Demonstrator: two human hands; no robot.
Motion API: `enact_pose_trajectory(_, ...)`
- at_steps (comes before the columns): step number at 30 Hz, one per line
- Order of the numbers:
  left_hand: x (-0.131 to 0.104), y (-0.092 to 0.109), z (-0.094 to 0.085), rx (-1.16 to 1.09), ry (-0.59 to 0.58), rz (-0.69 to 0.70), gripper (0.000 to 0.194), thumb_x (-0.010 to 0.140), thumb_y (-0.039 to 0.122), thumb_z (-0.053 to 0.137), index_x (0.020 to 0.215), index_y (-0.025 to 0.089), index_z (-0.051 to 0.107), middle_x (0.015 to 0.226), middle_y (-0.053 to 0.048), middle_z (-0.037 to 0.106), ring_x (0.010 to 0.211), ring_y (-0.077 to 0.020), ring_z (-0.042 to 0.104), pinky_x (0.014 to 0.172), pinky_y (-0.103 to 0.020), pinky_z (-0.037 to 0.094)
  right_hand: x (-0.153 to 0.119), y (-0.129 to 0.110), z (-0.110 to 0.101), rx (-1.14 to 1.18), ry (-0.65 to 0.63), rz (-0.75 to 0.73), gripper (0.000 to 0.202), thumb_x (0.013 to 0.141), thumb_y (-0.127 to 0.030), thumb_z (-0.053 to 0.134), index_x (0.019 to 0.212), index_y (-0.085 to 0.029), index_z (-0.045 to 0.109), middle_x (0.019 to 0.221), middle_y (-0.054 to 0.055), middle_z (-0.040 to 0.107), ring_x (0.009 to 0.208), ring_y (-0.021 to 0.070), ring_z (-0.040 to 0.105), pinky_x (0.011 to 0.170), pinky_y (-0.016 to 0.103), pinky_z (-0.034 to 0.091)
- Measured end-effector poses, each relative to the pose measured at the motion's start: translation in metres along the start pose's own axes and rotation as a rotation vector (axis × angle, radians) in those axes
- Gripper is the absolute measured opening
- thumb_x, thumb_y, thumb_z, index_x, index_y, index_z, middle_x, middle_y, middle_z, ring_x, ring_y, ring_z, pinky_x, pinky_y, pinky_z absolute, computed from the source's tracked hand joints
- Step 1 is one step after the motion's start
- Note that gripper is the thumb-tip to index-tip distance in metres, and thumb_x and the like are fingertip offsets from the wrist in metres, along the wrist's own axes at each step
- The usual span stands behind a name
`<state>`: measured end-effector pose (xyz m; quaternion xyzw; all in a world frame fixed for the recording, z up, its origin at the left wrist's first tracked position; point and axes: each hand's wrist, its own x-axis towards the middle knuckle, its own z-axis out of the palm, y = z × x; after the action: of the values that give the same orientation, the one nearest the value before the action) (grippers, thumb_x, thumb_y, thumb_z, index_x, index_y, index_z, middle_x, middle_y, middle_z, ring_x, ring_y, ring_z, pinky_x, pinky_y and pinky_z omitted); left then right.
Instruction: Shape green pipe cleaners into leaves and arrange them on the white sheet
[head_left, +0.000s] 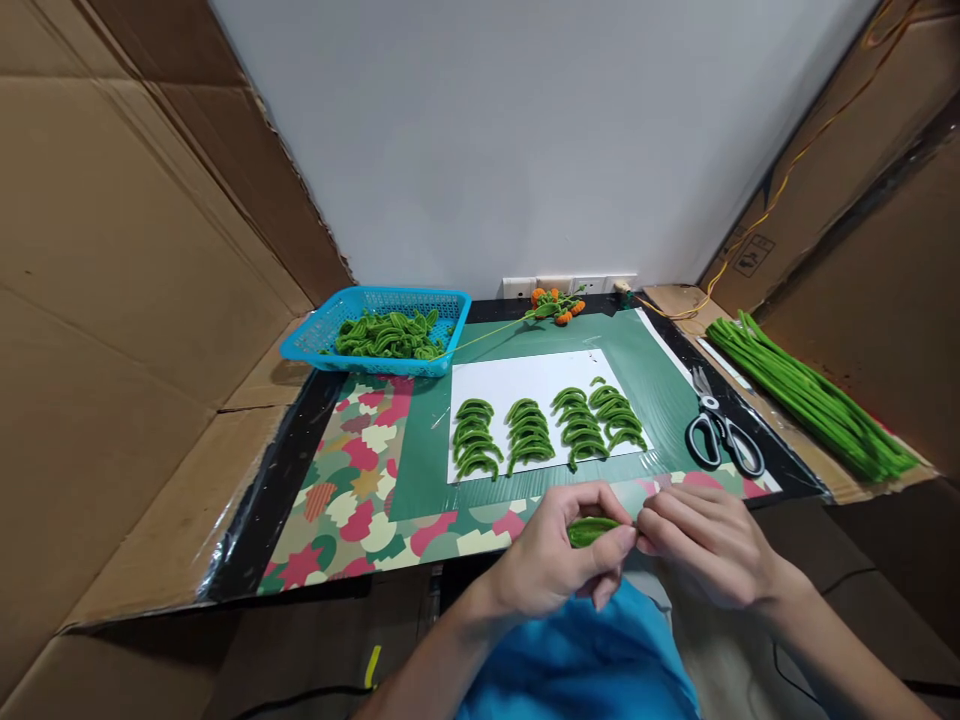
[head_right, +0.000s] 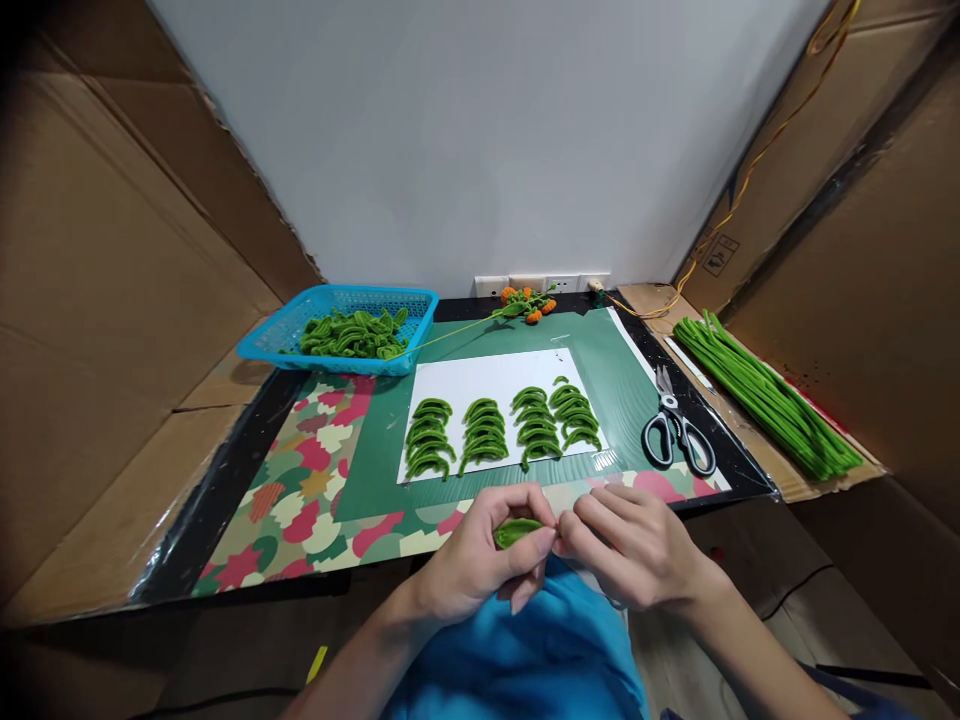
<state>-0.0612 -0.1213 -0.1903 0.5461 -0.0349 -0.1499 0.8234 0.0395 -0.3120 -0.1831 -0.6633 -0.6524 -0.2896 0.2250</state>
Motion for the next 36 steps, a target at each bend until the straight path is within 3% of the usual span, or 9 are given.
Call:
enact_pose_trajectory(3,-0.004,0.000,-0.001,0.399,0.111,0.151,0.022,0.100,0.035,0.068,0.092,0.015,0.063,0.070,0.000,0.065,0.058,-0.0091,0.060,0.058,-0.019,0.047,-0.006,-0.004,0.006,0.121,0.000,0.065,0.020,0.106,-0.006,0.046,0.090,-0.017,0.051,0.068,0.001,0.051,0.060,0.0130,0.038,0.057,0.030,0.028)
enact_pose_trajectory(5,-0.004,-0.004,-0.003,0.794,0.176,0.404,0.008,0.098,0.019,0.064,0.093,0.014,0.067,0.082,-0.003,0.070,0.072,-0.0122,0.066,0.067,-0.022,0.049,-0.011,-0.006,0.010,0.165,-0.040,0.122,0.023,0.107,-0.006,0.044,0.089,-0.019,0.047,0.068,-0.001,0.048,0.058,0.0121,0.036,0.055,0.030,0.027)
enact_pose_trajectory(8,0.000,-0.013,-0.007,1.313,0.168,0.809,0.015,0.099,0.009,0.055,0.088,0.013,0.065,0.076,-0.002,0.065,0.067,-0.0138,0.060,0.059,-0.028,0.042,-0.018,-0.011,0.014,0.212,-0.057,0.211,0.026,0.108,-0.006,0.042,0.087,-0.021,0.042,0.066,-0.004,0.042,0.054,0.0104,0.034,0.055,0.029,0.027)
enact_pose_trajectory(12,0.007,-0.019,-0.013,1.522,0.172,1.054,0.017,0.102,0.008,0.051,0.096,0.010,0.067,0.073,-0.003,0.064,0.062,-0.0155,0.056,0.056,-0.032,0.040,-0.021,-0.014,0.017,0.353,-0.074,0.401,0.030,0.110,-0.008,0.044,0.084,-0.022,0.036,0.064,-0.007,0.033,0.049,0.0070,0.031,0.051,0.024,0.027)
enact_pose_trajectory(14,0.008,-0.018,-0.014,1.316,0.184,0.905,0.016,0.105,0.013,0.052,0.105,0.011,0.069,0.082,-0.005,0.070,0.072,-0.0146,0.063,0.065,-0.027,0.047,-0.021,-0.012,0.016,0.310,-0.100,0.407,0.029,0.111,-0.009,0.044,0.085,-0.021,0.038,0.064,-0.007,0.035,0.049,0.0066,0.033,0.051,0.025,0.026)
enact_pose_trajectory(16,0.007,-0.014,-0.014,0.918,0.190,0.539,0.017,0.107,0.026,0.058,0.107,0.015,0.070,0.092,-0.005,0.072,0.079,-0.0129,0.067,0.071,-0.023,0.051,-0.021,-0.008,0.015,0.164,-0.105,0.305,0.027,0.111,-0.010,0.045,0.087,-0.021,0.041,0.066,-0.005,0.042,0.052,0.0085,0.036,0.053,0.029,0.025)
enact_pose_trajectory(20,0.006,-0.011,-0.009,0.211,0.086,-0.024,0.039,0.100,0.052,0.066,0.105,0.014,0.068,0.075,0.000,0.062,0.058,-0.0077,0.056,0.053,-0.018,0.043,-0.019,0.000,0.012,-0.045,-0.102,0.064,0.025,0.106,-0.006,0.051,0.085,-0.018,0.047,0.068,-0.001,0.049,0.058,0.0121,0.040,0.059,0.033,0.023)
enact_pose_trajectory(26,0.012,-0.017,-0.007,-0.044,0.147,-0.122,0.042,0.088,0.053,0.072,0.090,0.012,0.067,0.063,-0.001,0.060,0.045,-0.0081,0.053,0.043,-0.017,0.034,-0.016,0.001,0.010,-0.084,-0.096,-0.048,0.017,0.105,-0.007,0.050,0.092,-0.011,0.060,0.066,0.003,0.051,0.060,0.0151,0.040,0.062,0.034,0.025)
enact_pose_trajectory(36,0.006,-0.010,-0.006,-0.300,-0.055,-0.296,0.040,0.086,0.048,0.083,0.091,0.011,0.069,0.062,0.005,0.047,0.048,-0.0030,0.036,0.045,-0.016,0.026,-0.017,0.001,-0.002,-0.034,-0.047,-0.071,0.014,0.103,-0.006,0.049,0.100,-0.008,0.063,0.067,0.005,0.056,0.060,0.0155,0.042,0.060,0.035,0.023)
